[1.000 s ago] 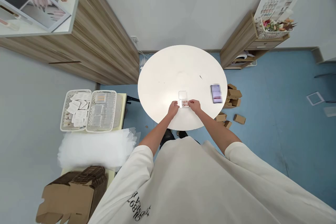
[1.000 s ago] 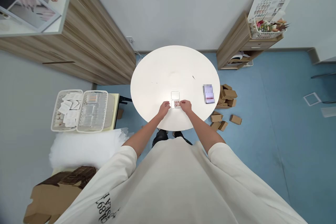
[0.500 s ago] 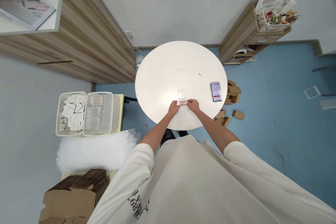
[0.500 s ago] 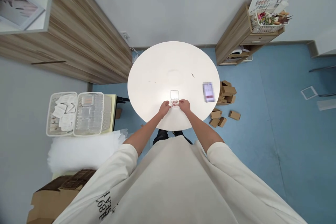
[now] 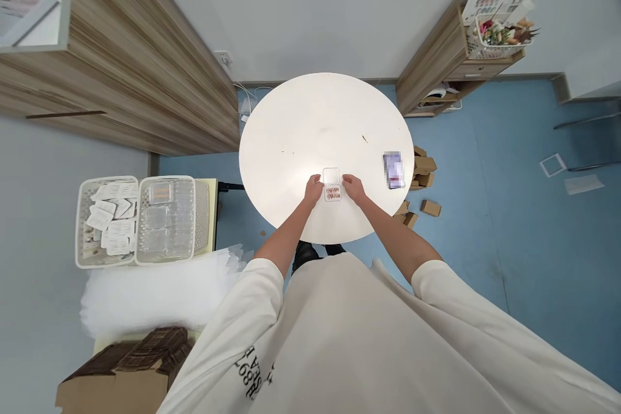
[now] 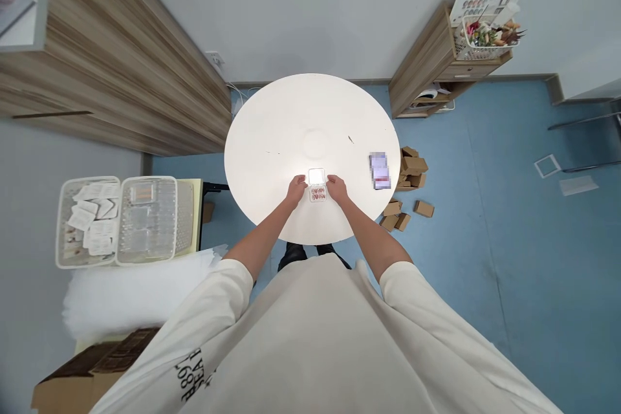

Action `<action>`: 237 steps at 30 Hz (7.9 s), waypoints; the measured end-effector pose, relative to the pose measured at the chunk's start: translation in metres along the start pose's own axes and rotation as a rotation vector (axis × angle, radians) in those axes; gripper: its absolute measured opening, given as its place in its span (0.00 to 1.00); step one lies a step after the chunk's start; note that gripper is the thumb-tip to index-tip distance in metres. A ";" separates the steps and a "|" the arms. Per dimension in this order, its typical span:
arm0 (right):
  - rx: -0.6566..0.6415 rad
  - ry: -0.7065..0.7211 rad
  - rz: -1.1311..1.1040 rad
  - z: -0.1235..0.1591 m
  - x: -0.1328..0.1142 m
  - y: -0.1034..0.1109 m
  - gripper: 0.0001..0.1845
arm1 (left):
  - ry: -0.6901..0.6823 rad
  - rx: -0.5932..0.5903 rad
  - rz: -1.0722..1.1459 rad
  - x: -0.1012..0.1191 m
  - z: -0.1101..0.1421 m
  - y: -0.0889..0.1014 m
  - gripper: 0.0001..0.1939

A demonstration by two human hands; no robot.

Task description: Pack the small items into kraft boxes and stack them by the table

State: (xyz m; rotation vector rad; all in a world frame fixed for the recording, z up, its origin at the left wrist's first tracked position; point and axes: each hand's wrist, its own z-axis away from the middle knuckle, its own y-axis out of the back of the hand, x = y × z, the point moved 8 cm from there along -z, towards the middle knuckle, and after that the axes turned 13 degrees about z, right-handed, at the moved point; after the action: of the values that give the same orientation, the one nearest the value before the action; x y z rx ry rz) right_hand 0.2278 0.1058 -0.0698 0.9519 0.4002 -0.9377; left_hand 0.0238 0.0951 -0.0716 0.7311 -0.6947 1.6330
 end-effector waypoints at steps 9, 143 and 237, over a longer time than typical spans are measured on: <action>-0.122 0.018 -0.158 0.003 -0.028 -0.015 0.30 | 0.014 -0.049 0.057 0.004 -0.006 -0.009 0.26; -0.291 0.715 1.162 0.153 -0.096 -0.144 0.34 | -0.154 0.094 -1.105 -0.034 0.189 0.187 0.37; 0.198 -0.095 0.209 0.064 -0.004 0.026 0.41 | -0.395 -0.158 -1.151 -0.050 0.192 0.047 0.32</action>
State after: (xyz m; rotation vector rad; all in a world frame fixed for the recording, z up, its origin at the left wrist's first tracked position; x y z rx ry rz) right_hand 0.2407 0.0608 -0.0187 1.1022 0.1251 -0.8372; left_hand 0.0033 -0.0916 0.0074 1.0706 -0.4953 0.3843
